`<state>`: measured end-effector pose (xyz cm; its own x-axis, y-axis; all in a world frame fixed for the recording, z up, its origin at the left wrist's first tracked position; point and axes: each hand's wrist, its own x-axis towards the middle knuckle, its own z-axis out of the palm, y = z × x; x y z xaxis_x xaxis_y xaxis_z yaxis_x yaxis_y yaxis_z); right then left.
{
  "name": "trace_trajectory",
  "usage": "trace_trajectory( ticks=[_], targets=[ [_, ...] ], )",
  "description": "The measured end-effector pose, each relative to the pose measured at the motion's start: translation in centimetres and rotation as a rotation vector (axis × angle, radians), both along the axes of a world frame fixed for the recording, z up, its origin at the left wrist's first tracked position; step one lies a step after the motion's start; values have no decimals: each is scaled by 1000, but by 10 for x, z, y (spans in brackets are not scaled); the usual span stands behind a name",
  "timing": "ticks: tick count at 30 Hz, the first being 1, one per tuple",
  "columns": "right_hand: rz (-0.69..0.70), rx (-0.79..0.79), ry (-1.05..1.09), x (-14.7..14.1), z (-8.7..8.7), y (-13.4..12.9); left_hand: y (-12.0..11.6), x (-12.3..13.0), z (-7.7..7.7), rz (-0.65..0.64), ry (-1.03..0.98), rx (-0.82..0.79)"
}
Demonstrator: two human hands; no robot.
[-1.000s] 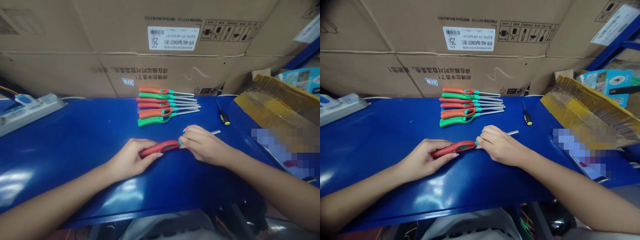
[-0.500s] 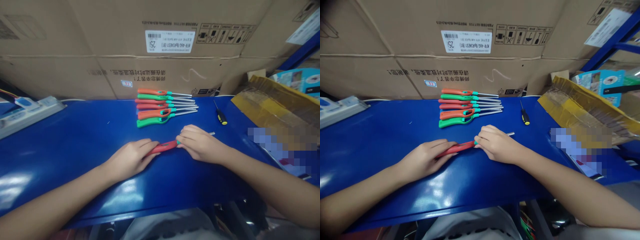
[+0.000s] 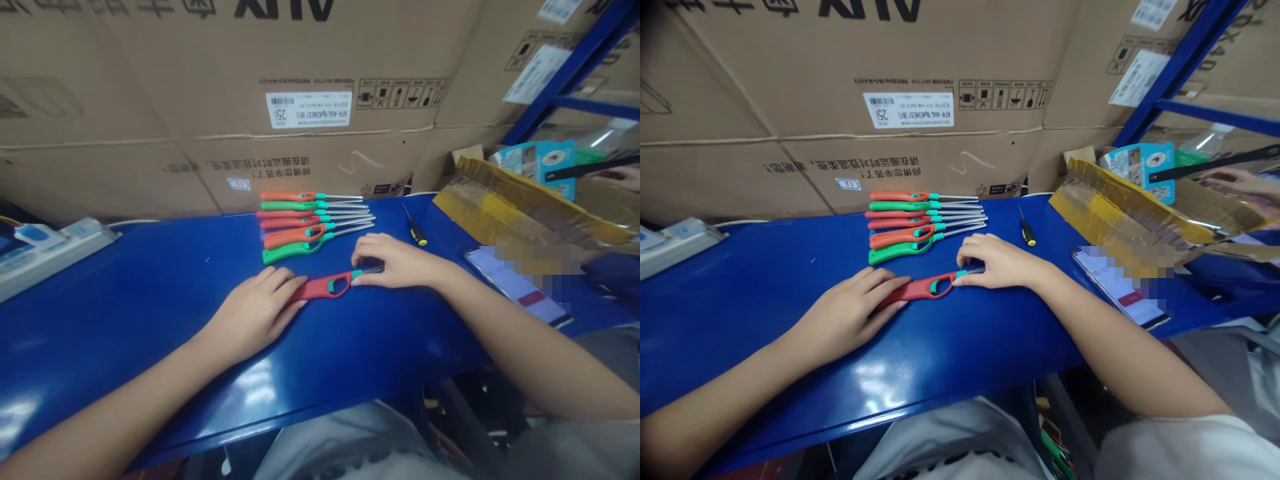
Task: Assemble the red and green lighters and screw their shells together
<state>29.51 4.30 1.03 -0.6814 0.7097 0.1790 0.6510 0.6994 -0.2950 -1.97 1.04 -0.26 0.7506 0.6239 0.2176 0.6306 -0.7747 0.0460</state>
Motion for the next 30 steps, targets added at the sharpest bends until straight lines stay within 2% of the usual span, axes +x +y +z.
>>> trace_trajectory(
  ticks=[2,5,7,8,10,14,16,19,21,23,25,30],
  targets=[
    [-181,103,-31,7,3,4,-1,-1,0,17,-8,-8],
    [-645,212,-181,18,9,10,-3,-2,1,37,-17,-17],
    [-925,146,-281,25,11,13,-5,-3,2,47,-25,-21],
    [-1005,101,-309,28,11,14,-5,-3,2,52,-30,-24],
    [-1071,17,-336,33,9,16,-5,-4,3,60,-43,-40],
    [-1061,-42,-312,39,5,18,-6,-3,1,47,-110,-134],
    [-1061,18,-251,39,8,18,-7,-2,-1,34,-149,-186],
    [-1074,197,-106,34,17,18,-10,1,-2,28,-168,-232],
    [-1031,369,109,21,24,17,-12,3,-2,36,-164,-235],
    [-870,509,516,1,29,15,-14,5,-1,39,-152,-232],
    [-657,410,774,-27,32,12,-15,6,-1,42,-147,-226],
    [-254,21,855,-105,31,10,-15,5,0,29,-158,-218]
  ],
)
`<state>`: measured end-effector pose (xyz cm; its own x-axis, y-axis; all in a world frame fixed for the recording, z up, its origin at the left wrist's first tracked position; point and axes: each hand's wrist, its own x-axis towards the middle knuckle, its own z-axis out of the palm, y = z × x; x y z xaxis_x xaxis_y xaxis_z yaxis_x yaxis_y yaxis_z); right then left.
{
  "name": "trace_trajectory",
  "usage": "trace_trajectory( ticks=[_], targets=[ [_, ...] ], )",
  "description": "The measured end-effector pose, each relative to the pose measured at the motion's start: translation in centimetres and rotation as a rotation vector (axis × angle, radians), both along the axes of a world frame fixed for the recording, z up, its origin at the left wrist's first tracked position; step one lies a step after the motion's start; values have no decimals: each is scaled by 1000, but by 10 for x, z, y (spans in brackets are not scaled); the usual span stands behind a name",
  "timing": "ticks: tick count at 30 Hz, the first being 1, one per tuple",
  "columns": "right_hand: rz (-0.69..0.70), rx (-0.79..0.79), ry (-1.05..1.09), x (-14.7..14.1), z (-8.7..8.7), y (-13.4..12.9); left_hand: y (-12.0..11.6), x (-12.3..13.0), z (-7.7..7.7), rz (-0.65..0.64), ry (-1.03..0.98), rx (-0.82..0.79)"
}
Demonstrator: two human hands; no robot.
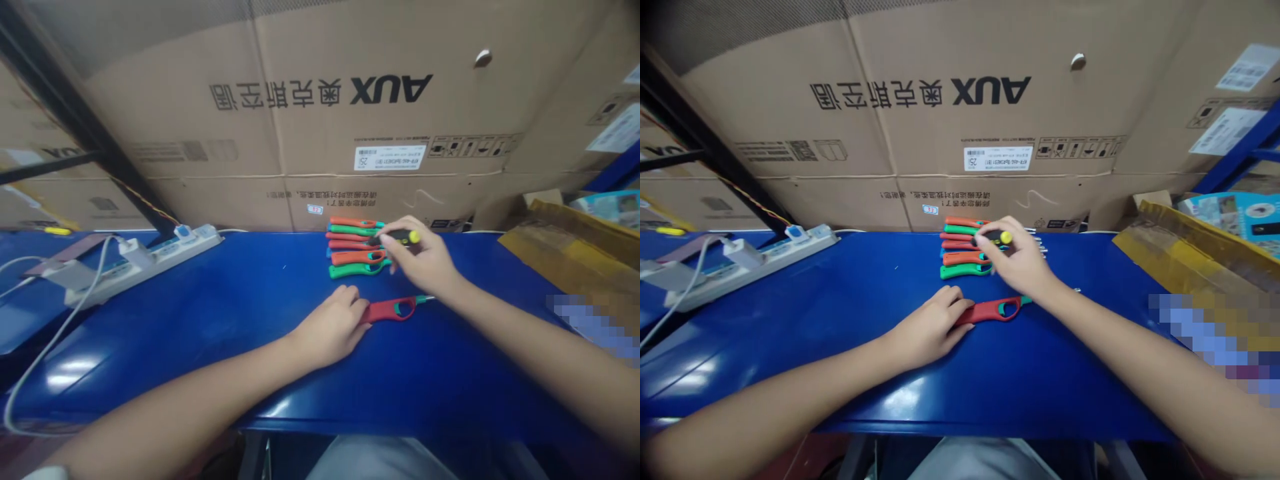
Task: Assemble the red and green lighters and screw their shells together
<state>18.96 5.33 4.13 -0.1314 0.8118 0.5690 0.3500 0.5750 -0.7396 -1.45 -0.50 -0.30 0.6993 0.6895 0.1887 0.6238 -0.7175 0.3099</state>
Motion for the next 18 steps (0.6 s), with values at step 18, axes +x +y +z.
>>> trace_trajectory(
  ticks=[18],
  targets=[
    [303,-100,236,-131,-27,31,3,-4,-15,-4,-263,-87]
  ],
)
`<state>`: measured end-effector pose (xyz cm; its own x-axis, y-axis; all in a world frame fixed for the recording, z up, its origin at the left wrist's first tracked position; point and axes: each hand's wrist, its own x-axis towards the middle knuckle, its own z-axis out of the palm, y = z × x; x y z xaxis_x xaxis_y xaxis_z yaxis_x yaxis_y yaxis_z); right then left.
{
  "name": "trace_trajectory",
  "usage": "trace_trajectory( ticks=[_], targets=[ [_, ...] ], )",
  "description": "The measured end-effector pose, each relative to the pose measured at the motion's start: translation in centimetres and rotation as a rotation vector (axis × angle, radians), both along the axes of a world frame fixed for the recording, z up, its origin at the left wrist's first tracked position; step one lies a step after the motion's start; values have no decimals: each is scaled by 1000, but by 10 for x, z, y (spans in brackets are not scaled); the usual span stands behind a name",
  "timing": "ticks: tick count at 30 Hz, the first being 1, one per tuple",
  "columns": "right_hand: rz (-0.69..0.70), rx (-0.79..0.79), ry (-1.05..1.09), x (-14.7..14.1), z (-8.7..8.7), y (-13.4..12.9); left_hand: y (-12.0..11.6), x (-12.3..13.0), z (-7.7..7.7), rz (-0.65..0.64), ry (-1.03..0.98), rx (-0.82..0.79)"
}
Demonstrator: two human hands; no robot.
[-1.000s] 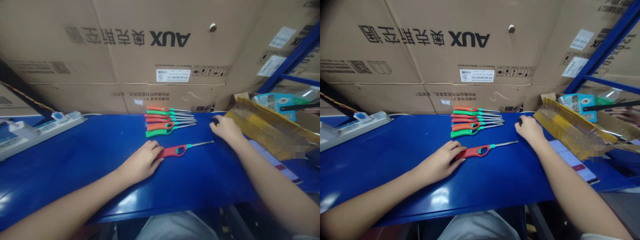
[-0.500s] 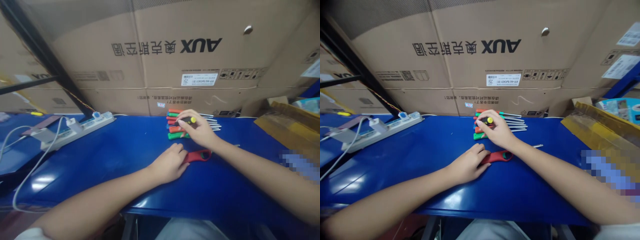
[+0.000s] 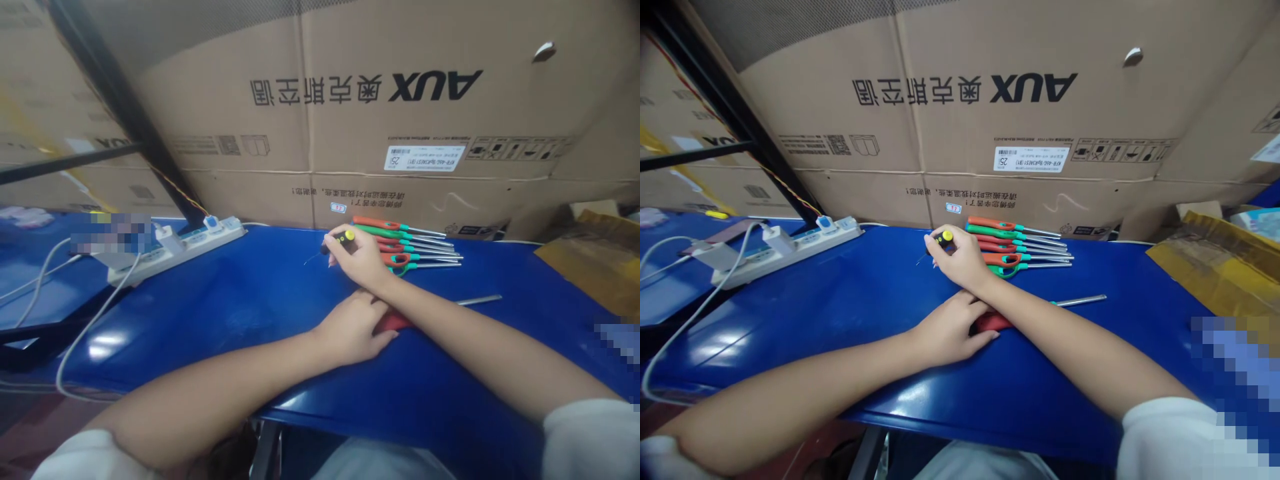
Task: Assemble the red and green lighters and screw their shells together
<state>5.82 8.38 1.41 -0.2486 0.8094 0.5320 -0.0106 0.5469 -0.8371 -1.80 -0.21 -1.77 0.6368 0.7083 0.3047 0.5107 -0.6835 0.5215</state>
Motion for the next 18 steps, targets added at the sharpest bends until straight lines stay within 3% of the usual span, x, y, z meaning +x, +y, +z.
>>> trace_trajectory(
  ticks=[18],
  targets=[
    [51,-20,-63,1,-8,1,3,4,-7,20,-174,-157]
  ],
)
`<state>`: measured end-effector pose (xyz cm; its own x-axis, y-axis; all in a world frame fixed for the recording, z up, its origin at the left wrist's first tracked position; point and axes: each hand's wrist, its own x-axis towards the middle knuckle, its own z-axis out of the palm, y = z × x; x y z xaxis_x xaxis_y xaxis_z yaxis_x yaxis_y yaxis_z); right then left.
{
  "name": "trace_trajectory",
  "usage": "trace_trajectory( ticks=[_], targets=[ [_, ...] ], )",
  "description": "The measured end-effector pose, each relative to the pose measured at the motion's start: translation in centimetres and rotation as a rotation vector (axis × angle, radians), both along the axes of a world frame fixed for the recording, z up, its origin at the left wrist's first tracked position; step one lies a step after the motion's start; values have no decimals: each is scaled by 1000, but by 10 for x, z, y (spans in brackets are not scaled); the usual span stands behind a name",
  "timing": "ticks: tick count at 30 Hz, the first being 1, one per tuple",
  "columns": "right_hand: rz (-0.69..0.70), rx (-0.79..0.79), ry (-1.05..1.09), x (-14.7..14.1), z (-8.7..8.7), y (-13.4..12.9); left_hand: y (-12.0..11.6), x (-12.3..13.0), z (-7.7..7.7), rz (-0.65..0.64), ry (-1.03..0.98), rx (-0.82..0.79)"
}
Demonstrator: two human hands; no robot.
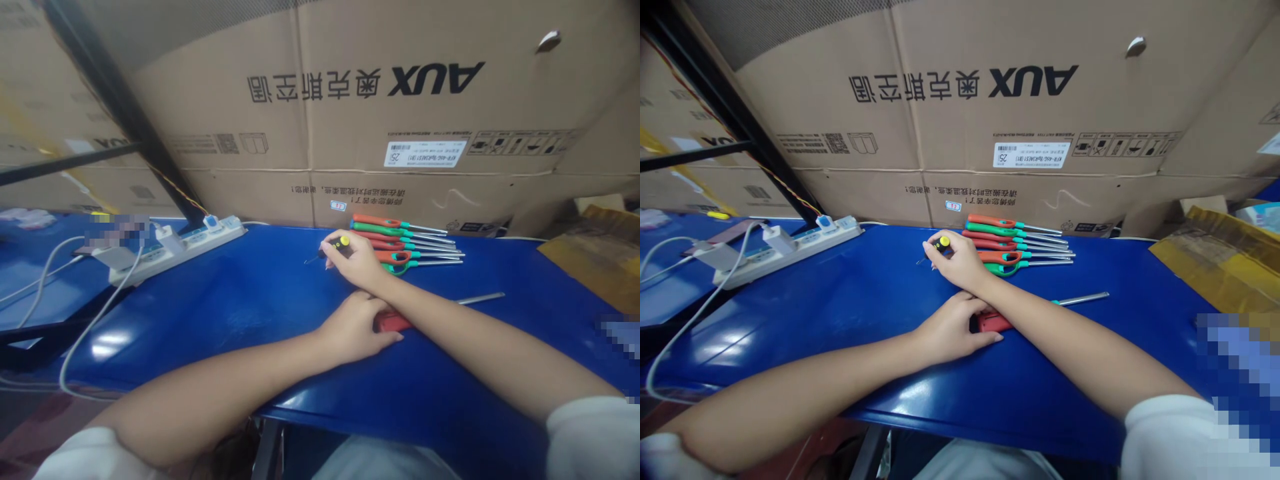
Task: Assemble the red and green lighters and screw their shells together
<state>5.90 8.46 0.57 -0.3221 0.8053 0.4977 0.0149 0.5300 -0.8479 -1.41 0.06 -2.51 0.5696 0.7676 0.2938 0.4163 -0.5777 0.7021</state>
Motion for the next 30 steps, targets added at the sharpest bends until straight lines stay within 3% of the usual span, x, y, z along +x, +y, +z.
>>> trace_trajectory(
  ticks=[18,23,30],
  targets=[
    [26,-21,31,-1,-7,4,0,0,-2,-6,-1,18],
    [-3,-35,100,3,4,0,0,-2,3,-36,36,50],
    [-35,-76,256,26,32,-6,-1,-3,8,-45,151,87]
  ],
)
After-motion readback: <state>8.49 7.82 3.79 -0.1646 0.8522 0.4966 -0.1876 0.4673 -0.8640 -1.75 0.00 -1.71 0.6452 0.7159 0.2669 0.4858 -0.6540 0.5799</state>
